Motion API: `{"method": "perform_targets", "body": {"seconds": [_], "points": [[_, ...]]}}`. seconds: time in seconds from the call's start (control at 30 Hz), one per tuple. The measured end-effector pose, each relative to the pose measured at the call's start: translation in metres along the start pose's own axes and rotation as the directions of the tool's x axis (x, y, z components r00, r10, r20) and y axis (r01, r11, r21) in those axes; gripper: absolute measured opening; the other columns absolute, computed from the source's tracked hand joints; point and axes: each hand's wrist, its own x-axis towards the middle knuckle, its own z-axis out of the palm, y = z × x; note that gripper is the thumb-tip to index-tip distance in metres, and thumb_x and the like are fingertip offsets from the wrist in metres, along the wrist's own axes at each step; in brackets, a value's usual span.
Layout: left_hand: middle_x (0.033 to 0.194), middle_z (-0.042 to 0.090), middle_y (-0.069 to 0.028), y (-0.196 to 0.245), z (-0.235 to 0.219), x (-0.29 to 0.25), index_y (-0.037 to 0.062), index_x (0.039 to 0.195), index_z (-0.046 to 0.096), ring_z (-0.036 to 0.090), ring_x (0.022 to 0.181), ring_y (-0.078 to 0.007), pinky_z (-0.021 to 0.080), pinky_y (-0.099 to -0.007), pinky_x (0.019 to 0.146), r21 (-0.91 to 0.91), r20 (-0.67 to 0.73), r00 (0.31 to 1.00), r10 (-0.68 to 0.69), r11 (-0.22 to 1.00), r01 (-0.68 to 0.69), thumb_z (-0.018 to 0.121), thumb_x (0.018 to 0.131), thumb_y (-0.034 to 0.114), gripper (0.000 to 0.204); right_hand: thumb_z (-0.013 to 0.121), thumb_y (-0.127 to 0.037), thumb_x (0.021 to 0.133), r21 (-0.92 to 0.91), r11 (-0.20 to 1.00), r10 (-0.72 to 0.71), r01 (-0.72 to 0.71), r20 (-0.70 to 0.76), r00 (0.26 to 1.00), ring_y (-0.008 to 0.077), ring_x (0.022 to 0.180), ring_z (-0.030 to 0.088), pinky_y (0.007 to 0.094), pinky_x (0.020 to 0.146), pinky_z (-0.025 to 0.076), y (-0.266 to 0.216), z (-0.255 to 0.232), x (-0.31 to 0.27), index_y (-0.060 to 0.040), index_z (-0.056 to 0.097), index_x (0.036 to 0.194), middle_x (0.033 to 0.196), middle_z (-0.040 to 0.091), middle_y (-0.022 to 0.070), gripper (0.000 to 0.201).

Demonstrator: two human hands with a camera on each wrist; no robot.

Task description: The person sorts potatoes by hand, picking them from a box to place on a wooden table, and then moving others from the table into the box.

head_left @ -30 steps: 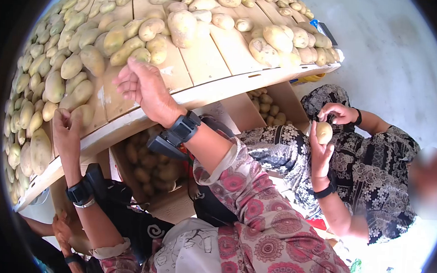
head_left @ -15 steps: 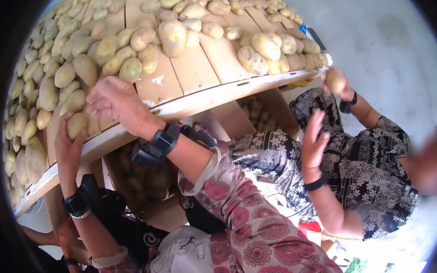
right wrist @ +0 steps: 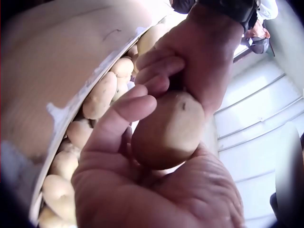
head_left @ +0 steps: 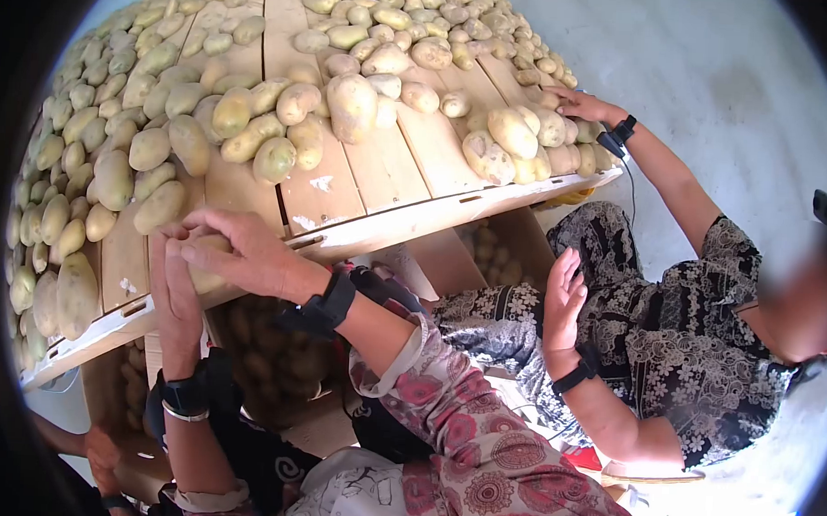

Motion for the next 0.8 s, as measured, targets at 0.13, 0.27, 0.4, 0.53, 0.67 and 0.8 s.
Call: {"method": "perform_targets", "body": {"seconds": [0.13,0.27,0.4,0.53,0.67,0.8], "points": [[0.094,0.049,-0.0112,-0.004,-0.002,0.001,-0.0007,0.099,0.047,0.046,0.092,-0.0187,0.035,-0.0288,0.085,0.039,-0.126,0.992,0.028,0.999,-0.023,0.027,0.097,0.024,0.032,0.064,-0.024,0.081,0.134,0.991,-0.012,0.02,-0.057,0.998,0.0057,0.056,0.048,0.0191,0.05,0.039,0.006,0.011,-0.003,-0.0019,0.056,0.106,0.083,0.058,0.0027,0.035],[0.091,0.05,-0.0092,-0.005,-0.002,-0.003,-0.001,0.097,0.049,0.047,0.088,-0.0172,0.037,-0.0274,0.08,-0.031,-0.104,0.995,0.003,1.0,-0.007,0.028,0.097,0.023,0.032,0.063,-0.023,0.08,0.247,0.966,0.088,-0.081,-0.016,0.996,0.005,0.057,0.048,0.0204,0.049,0.039,-0.004,0.009,-0.005,0.0003,0.057,0.104,0.08,0.058,0.0022,0.034],[0.083,0.05,-0.0065,-0.01,0.002,-0.001,-0.0005,0.095,0.051,0.048,0.081,-0.016,0.038,-0.0283,0.076,0.046,-0.211,0.973,0.092,0.995,-0.084,0.029,0.097,0.022,0.031,0.064,-0.022,0.079,0.127,0.991,0.056,-0.051,-0.038,0.998,0.0045,0.062,0.051,0.0216,0.053,0.042,0.0,0.01,-0.003,0.0013,0.058,0.103,0.081,0.059,0.0033,0.034],[0.082,0.049,-0.0029,-0.005,-0.006,-0.003,0.0,0.095,0.052,0.045,0.073,-0.0097,0.037,-0.0235,0.065,0.012,-0.187,0.982,-0.007,1.0,0.009,0.033,0.097,0.019,0.026,0.065,-0.021,0.078,-0.003,0.994,-0.105,0.106,-0.125,0.987,0.0073,0.07,0.054,0.0237,0.06,0.045,0.01,0.017,-0.001,0.0007,0.057,0.101,0.083,0.06,0.0039,0.033],[0.083,0.049,-0.0004,-0.021,-0.017,0.004,-0.001,0.099,0.055,0.043,0.07,-0.0066,0.036,-0.0189,0.058,-0.126,-0.222,0.974,-0.048,0.992,0.02,0.041,0.096,0.016,0.022,0.065,-0.019,0.078,0.235,0.944,0.235,-0.232,0.014,0.972,0.0109,0.081,0.055,0.0267,0.069,0.046,-0.018,0.008,-0.006,-0.0018,0.053,0.095,0.086,0.058,0.0041,0.027],[0.067,0.047,0.0025,-0.008,-0.02,0.006,0.0036,0.095,0.056,0.034,0.051,-0.0016,0.027,-0.0173,0.043,-0.095,-0.321,0.947,-0.002,0.995,-0.03,0.048,0.093,0.017,0.016,0.064,-0.018,0.08,0.161,0.986,0.051,-0.042,-0.048,0.998,0.0102,0.086,0.053,0.026,0.067,0.048,0.014,0.02,-0.004,-0.0044,0.052,0.096,0.093,0.055,0.0038,0.024]]}}
